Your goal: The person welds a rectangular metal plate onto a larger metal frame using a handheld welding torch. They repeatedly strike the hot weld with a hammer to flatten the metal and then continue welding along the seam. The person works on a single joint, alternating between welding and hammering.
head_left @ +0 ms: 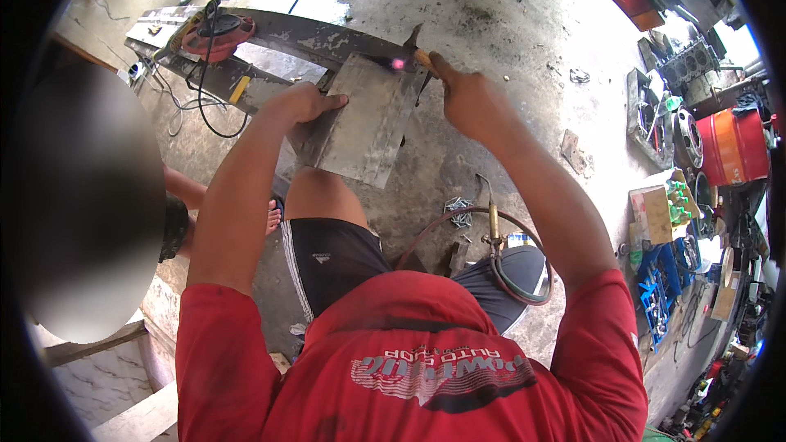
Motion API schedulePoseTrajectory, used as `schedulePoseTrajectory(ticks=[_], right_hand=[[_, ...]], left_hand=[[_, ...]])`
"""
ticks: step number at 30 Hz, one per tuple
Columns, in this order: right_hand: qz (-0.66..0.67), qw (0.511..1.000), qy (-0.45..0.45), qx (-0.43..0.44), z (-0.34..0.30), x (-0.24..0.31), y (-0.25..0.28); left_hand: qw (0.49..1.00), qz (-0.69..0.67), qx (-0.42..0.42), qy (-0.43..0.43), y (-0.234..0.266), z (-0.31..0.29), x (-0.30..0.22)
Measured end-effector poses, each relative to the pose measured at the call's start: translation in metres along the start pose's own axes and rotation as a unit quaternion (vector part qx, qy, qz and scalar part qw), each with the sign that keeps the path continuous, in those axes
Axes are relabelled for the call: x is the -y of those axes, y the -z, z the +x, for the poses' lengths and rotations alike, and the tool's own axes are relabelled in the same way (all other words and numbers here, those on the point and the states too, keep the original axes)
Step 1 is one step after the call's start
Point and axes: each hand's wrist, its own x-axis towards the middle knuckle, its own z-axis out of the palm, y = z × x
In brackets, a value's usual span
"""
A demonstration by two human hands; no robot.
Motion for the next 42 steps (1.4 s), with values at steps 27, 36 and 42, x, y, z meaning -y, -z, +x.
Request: schedulePoseTrajectory(ticks=[27, 36, 42], right_hand=[[0.406, 0.885, -0.202, -0.102, -0.109, -0.083, -0.004], [0.454, 0.856, -0.211, -0.133, -0.126, -0.092, -0.001], [0.493, 0.830, -0.225, -0.131, -0.129, -0.091, -0.006]], left_hand=[[0.625, -0.771, 0.105, -0.054, -0.190, -0.143, -0.076], [0.618, -0.777, 0.029, -0.119, -0.221, -0.134, -0.057], [0.635, -0.755, 0.009, -0.161, -0.219, -0.135, -0.035]])
